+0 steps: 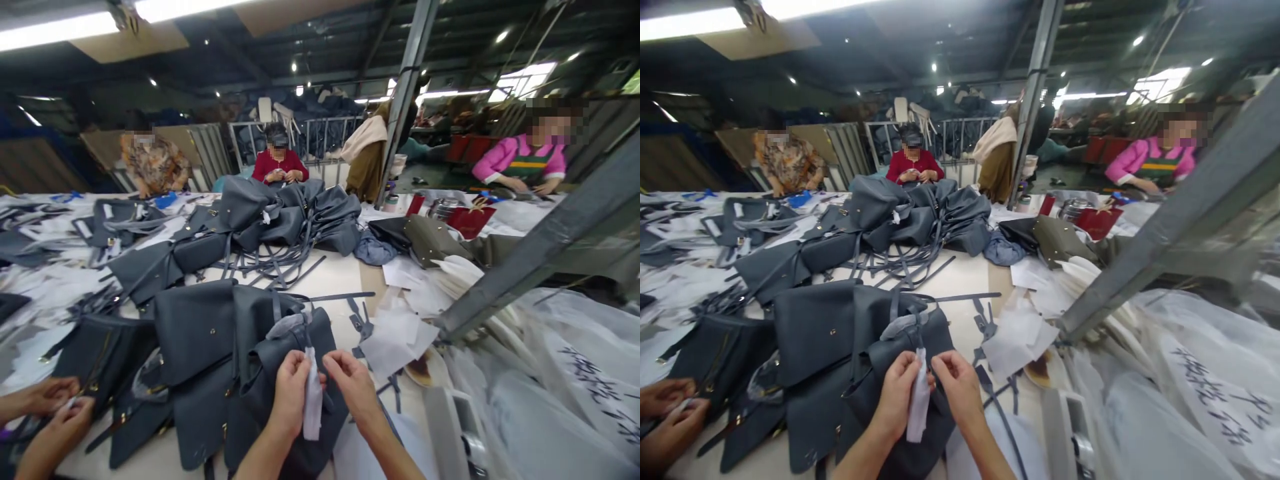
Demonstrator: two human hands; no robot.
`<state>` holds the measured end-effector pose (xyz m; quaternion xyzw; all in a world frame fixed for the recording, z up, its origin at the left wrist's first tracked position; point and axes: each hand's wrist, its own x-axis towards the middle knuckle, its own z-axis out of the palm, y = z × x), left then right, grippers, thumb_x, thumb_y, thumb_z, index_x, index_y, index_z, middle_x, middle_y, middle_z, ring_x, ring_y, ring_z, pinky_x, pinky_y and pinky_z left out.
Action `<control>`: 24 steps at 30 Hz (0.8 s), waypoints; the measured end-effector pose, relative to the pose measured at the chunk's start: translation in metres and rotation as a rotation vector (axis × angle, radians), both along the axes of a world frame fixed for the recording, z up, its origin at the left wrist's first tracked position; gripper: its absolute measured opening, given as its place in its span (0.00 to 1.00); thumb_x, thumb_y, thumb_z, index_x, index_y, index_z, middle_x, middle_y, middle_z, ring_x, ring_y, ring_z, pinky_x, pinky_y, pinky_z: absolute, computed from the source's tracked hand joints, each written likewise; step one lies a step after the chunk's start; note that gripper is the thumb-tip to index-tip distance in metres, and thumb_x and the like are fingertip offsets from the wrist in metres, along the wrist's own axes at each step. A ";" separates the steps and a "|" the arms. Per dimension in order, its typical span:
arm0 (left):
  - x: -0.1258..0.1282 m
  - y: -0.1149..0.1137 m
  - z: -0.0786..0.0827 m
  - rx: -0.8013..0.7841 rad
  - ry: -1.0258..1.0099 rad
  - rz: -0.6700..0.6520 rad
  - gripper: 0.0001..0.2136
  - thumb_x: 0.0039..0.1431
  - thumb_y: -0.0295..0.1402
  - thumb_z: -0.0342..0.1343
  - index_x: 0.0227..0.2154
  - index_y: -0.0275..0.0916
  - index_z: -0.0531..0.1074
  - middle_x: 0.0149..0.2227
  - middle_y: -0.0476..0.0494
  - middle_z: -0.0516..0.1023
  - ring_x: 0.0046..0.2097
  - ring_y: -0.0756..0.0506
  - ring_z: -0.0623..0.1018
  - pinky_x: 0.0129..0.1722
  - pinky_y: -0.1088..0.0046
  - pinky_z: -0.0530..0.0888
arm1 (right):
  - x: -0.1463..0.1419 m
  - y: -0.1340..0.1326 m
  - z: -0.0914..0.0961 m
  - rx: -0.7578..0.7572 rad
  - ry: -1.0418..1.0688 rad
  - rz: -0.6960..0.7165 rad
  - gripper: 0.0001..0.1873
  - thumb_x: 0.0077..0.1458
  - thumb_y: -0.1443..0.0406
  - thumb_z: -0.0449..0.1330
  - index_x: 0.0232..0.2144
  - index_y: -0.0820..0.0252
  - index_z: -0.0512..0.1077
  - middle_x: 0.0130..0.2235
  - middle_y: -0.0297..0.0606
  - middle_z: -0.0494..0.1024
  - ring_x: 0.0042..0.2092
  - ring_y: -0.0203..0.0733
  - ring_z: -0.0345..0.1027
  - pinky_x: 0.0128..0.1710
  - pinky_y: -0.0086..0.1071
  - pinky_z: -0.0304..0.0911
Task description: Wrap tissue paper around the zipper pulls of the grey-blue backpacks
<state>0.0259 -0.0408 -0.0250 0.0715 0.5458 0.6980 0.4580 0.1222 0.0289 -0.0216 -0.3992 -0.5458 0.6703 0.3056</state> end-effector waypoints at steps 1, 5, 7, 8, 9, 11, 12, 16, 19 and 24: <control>0.001 0.000 0.000 0.008 0.065 0.018 0.17 0.44 0.43 0.66 0.25 0.39 0.64 0.20 0.55 0.69 0.22 0.51 0.70 0.25 0.76 0.69 | -0.007 0.000 0.002 -0.007 0.001 0.033 0.15 0.46 0.53 0.63 0.24 0.59 0.72 0.20 0.29 0.70 0.24 0.37 0.62 0.25 0.29 0.60; -0.002 -0.004 0.005 0.025 0.293 0.081 0.15 0.45 0.42 0.65 0.22 0.39 0.65 0.20 0.55 0.67 0.23 0.52 0.69 0.25 0.78 0.66 | -0.029 0.001 0.005 -0.021 -0.009 0.144 0.15 0.45 0.54 0.64 0.21 0.59 0.69 0.17 0.25 0.65 0.19 0.34 0.57 0.19 0.28 0.55; -0.007 -0.009 0.007 0.036 0.302 0.059 0.14 0.47 0.41 0.64 0.24 0.38 0.67 0.21 0.53 0.69 0.25 0.51 0.69 0.26 0.78 0.66 | -0.033 0.004 0.007 -0.010 -0.013 0.176 0.15 0.46 0.55 0.63 0.19 0.59 0.68 0.17 0.25 0.65 0.20 0.34 0.58 0.21 0.28 0.55; -0.010 -0.012 0.008 0.040 0.276 0.040 0.13 0.48 0.42 0.63 0.25 0.38 0.69 0.22 0.52 0.70 0.26 0.51 0.70 0.27 0.78 0.67 | -0.033 0.005 0.008 0.000 -0.014 0.188 0.15 0.46 0.56 0.63 0.19 0.59 0.68 0.18 0.26 0.65 0.21 0.34 0.58 0.23 0.28 0.56; -0.012 -0.014 0.008 0.042 0.235 0.022 0.13 0.48 0.42 0.63 0.26 0.38 0.70 0.23 0.52 0.71 0.26 0.51 0.70 0.27 0.77 0.68 | -0.033 0.006 0.010 0.013 -0.017 0.197 0.15 0.47 0.56 0.62 0.19 0.59 0.68 0.18 0.26 0.66 0.22 0.33 0.58 0.24 0.28 0.56; -0.016 -0.018 0.009 0.042 0.125 -0.002 0.13 0.48 0.42 0.63 0.26 0.36 0.71 0.24 0.50 0.72 0.28 0.50 0.71 0.28 0.77 0.68 | -0.031 0.007 0.014 0.039 -0.023 0.206 0.14 0.47 0.57 0.62 0.18 0.60 0.68 0.19 0.26 0.66 0.23 0.33 0.57 0.25 0.27 0.55; -0.017 -0.019 0.009 0.048 0.055 -0.003 0.13 0.47 0.42 0.64 0.26 0.36 0.71 0.24 0.50 0.72 0.28 0.50 0.71 0.29 0.77 0.69 | -0.031 0.006 0.015 0.050 -0.024 0.207 0.14 0.47 0.58 0.62 0.18 0.60 0.68 0.19 0.26 0.66 0.24 0.33 0.57 0.25 0.27 0.55; -0.018 -0.016 0.008 0.091 -0.187 -0.010 0.16 0.39 0.39 0.70 0.22 0.37 0.68 0.20 0.53 0.69 0.24 0.52 0.70 0.28 0.75 0.69 | -0.030 0.001 0.014 0.086 -0.022 0.208 0.14 0.49 0.58 0.61 0.18 0.59 0.67 0.19 0.26 0.66 0.24 0.34 0.58 0.25 0.28 0.55; -0.017 -0.014 0.008 0.082 -0.230 -0.052 0.17 0.38 0.40 0.71 0.22 0.36 0.69 0.20 0.51 0.71 0.23 0.51 0.71 0.28 0.74 0.69 | -0.031 0.000 0.009 0.142 -0.030 0.200 0.12 0.51 0.59 0.59 0.20 0.58 0.68 0.19 0.26 0.65 0.23 0.35 0.58 0.24 0.29 0.55; -0.017 -0.016 0.010 0.041 -0.216 -0.103 0.14 0.39 0.36 0.70 0.24 0.33 0.73 0.22 0.49 0.74 0.24 0.51 0.71 0.26 0.78 0.67 | -0.024 -0.004 0.019 0.311 -0.082 0.192 0.09 0.50 0.64 0.59 0.21 0.57 0.74 0.25 0.30 0.69 0.29 0.38 0.63 0.30 0.30 0.58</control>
